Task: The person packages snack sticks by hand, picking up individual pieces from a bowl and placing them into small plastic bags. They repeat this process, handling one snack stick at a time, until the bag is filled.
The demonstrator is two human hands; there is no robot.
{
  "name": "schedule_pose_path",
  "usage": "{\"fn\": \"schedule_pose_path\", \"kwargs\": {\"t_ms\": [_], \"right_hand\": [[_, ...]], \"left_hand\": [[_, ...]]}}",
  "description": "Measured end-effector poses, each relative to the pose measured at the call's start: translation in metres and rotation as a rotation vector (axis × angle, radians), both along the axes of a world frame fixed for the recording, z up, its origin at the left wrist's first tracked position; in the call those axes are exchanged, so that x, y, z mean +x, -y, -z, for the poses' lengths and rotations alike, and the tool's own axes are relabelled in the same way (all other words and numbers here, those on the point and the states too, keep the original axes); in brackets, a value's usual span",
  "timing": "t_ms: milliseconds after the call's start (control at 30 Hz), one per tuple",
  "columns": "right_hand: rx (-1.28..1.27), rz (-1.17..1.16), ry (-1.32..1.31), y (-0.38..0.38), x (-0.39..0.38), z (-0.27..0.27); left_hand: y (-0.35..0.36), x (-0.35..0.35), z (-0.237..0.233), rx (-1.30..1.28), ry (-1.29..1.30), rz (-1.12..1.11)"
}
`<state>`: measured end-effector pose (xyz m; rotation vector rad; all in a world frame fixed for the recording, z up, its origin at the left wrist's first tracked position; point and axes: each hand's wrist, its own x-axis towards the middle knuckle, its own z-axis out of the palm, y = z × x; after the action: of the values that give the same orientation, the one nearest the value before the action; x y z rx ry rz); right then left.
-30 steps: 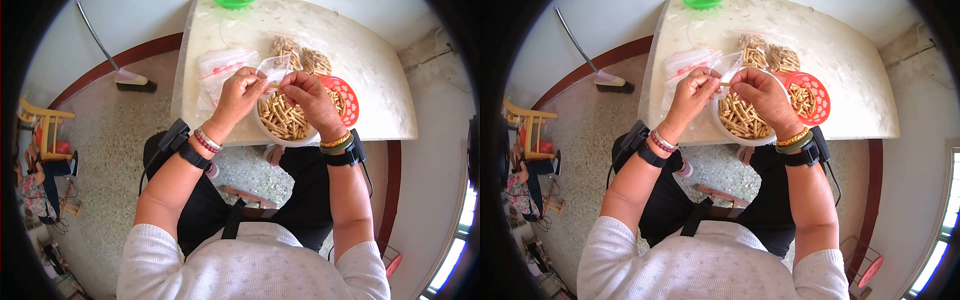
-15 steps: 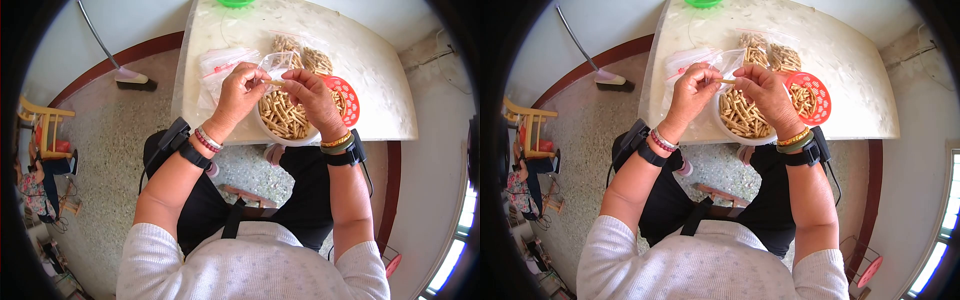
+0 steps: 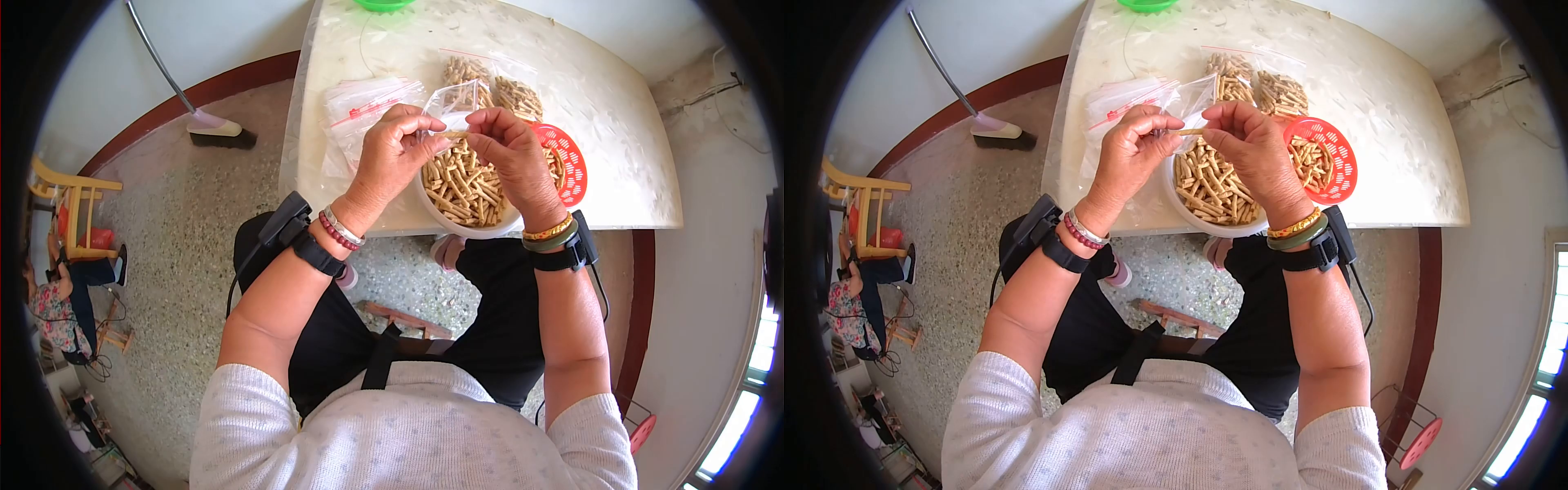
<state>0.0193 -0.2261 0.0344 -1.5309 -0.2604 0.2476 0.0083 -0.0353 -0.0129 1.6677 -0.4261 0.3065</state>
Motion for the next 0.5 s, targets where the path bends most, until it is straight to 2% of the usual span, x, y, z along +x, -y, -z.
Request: {"fn": "schedule_pose_path", "kwargs": {"t_ms": [300,400,467,500], "right_hand": [[0.055,-0.011,-0.111,-0.001,-0.001,-0.001],[-0.049,0.042,0.028,-0.003,0.001,0.006],[0.072,0.258,0.244,-0.009,0.001,0.006],[0.072,0.257,0.244,-0.010,0.000,0.003]], "left_hand": [[0.000,0.001,0.005,0.029,0.035,-0.088],[0.004,-0.001,0.003,0.007,0.026,-0.073],[0.003,-0.004,-0.004,0.093,0.078,-0.142],[0.004,-0.004,-0.004,0.093,0.078,-0.144]]}}
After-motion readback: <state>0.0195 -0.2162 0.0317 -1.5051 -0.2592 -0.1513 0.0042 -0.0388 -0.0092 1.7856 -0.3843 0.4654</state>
